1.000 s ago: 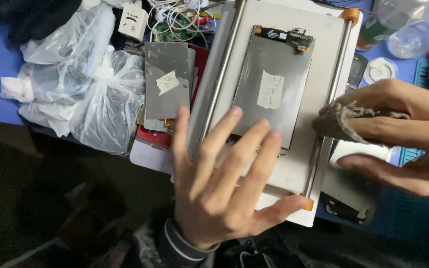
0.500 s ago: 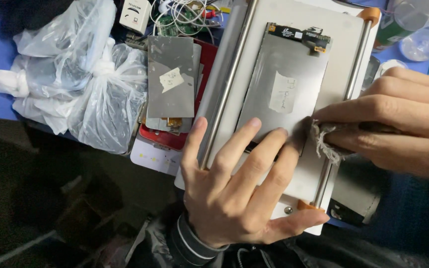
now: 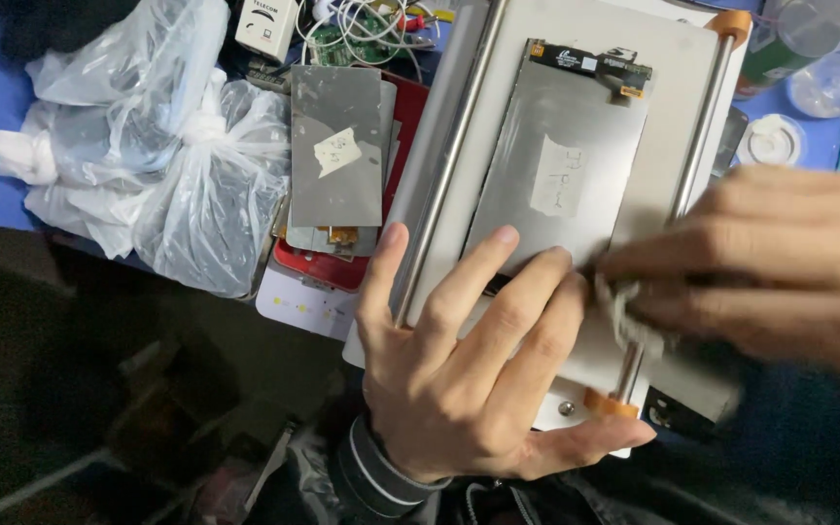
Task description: Cleaning a mobile phone screen with a cloth and liquid cleaner on a heating plate.
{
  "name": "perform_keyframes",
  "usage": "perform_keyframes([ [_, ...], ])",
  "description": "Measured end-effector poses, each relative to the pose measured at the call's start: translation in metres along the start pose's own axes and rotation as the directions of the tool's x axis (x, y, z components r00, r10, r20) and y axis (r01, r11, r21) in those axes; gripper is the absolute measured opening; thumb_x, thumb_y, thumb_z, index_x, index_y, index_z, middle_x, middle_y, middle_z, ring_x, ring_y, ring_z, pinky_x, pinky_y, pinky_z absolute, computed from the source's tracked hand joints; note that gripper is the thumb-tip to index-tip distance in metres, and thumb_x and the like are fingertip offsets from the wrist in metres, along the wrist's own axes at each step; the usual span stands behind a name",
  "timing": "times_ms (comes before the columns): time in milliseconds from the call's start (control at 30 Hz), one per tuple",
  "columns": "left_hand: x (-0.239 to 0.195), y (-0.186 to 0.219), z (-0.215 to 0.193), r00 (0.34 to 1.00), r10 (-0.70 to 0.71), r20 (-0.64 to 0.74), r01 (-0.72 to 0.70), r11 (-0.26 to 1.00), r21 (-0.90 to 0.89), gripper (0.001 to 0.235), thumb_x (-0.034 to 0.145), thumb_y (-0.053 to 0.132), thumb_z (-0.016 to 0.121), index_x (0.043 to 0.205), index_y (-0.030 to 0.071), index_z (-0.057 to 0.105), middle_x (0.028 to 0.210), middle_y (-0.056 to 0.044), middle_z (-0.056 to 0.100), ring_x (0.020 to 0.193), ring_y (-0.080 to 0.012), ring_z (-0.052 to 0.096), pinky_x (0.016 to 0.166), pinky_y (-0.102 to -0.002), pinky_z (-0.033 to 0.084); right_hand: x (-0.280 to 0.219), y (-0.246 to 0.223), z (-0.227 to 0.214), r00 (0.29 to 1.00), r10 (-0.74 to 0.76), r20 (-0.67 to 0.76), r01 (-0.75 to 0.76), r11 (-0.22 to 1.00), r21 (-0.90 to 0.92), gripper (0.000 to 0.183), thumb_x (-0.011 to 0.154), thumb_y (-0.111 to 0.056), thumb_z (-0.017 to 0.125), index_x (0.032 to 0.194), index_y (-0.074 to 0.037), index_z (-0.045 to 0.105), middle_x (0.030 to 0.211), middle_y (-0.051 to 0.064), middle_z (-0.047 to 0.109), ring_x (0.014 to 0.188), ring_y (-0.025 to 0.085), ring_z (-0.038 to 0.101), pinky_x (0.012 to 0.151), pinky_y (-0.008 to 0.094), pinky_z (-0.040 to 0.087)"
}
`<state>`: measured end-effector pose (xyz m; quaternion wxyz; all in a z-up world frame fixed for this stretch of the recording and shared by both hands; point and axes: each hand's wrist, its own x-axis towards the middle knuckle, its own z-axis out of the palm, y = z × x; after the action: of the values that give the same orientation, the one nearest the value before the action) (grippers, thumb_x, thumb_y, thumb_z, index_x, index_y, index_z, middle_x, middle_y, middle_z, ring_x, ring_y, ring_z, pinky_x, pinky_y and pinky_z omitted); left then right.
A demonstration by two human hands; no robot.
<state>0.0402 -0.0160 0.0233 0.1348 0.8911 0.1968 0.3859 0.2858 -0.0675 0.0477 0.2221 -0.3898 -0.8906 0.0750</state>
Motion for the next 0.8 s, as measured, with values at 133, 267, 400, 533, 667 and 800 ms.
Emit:
perform_keyframes([
  [133, -0.004, -0.001, 0.002, 1.0, 0.011, 0.007, -0.012, 1.0, 0.01, 0.074, 0.104, 0.058, 0.027, 0.108, 0.007, 0.08, 0.116, -0.007, 0.077, 0.123, -0.0285, 0.06, 0.113, -0.069, 0.011, -0.011, 0.031, -0.006, 0.998, 0.042, -0.051, -0.051, 0.983, -0.178, 0.013, 0.08, 0.007, 0.079, 0.078, -0.005, 0.079, 0.104, 0.015, 0.075, 0.073, 0.017, 0.061, 0.06, 0.03, 0.054],
  [267, -0.001, 0.001, -0.001, 1.0, 0.002, 0.01, -0.002, 1.0, -0.021, 0.069, 0.104, 0.056, 0.032, 0.105, 0.006, 0.079, 0.119, -0.009, 0.077, 0.127, -0.0285, 0.059, 0.114, -0.07, 0.007, 0.021, -0.006, -0.011, 0.998, -0.055, -0.044, 0.053, 0.997, -0.048, 0.004, 0.072, -0.007, 0.076, 0.074, -0.009, 0.079, 0.101, 0.01, 0.078, 0.061, 0.012, 0.062, 0.05, 0.029, 0.051],
  [400, -0.002, 0.0, 0.002, 1.0, 0.014, 0.011, -0.014, 1.0, 0.003, 0.071, 0.104, 0.058, 0.031, 0.104, 0.007, 0.08, 0.117, -0.007, 0.078, 0.123, -0.0291, 0.063, 0.113, -0.07, 0.007, 0.011, 0.015, -0.006, 0.998, -0.017, -0.065, 0.023, 0.996, 0.09, 0.005, 0.075, -0.012, 0.074, 0.076, -0.01, 0.078, 0.101, 0.01, 0.079, 0.062, 0.012, 0.064, 0.051, 0.027, 0.05],
  [533, -0.004, 0.001, 0.002, 1.0, -0.005, 0.007, 0.005, 1.0, -0.002, 0.073, 0.103, 0.06, 0.03, 0.106, 0.008, 0.081, 0.117, -0.006, 0.078, 0.122, -0.0306, 0.065, 0.114, -0.071, 0.005, -0.003, 0.038, -0.012, 0.969, 0.246, 0.021, -0.24, 0.959, -0.148, 0.01, 0.083, 0.008, 0.074, 0.078, -0.001, 0.077, 0.099, 0.015, 0.077, 0.069, 0.022, 0.074, 0.062, 0.032, 0.062],
  [667, 0.0, 0.002, -0.001, 1.0, 0.003, 0.018, -0.003, 1.0, -0.001, 0.069, 0.101, 0.058, 0.036, 0.11, 0.006, 0.079, 0.119, -0.007, 0.076, 0.123, -0.0308, 0.065, 0.113, -0.072, 0.008, 0.008, 0.002, -0.005, 0.994, 0.043, -0.096, -0.047, 0.998, -0.037, 0.008, 0.072, 0.002, 0.077, 0.068, -0.005, 0.077, 0.092, 0.011, 0.079, 0.058, 0.013, 0.064, 0.048, 0.029, 0.052],
  [800, 0.002, 0.004, -0.001, 1.0, -0.017, 0.018, 0.017, 1.0, 0.012, 0.07, 0.102, 0.058, 0.033, 0.109, 0.006, 0.079, 0.119, -0.007, 0.076, 0.125, -0.0295, 0.064, 0.112, -0.074, 0.008, 0.006, 0.006, -0.009, 0.991, -0.119, -0.062, 0.115, 0.991, -0.073, 0.009, 0.08, -0.009, 0.072, 0.086, -0.003, 0.075, 0.111, 0.015, 0.075, 0.068, 0.018, 0.064, 0.053, 0.031, 0.047],
])
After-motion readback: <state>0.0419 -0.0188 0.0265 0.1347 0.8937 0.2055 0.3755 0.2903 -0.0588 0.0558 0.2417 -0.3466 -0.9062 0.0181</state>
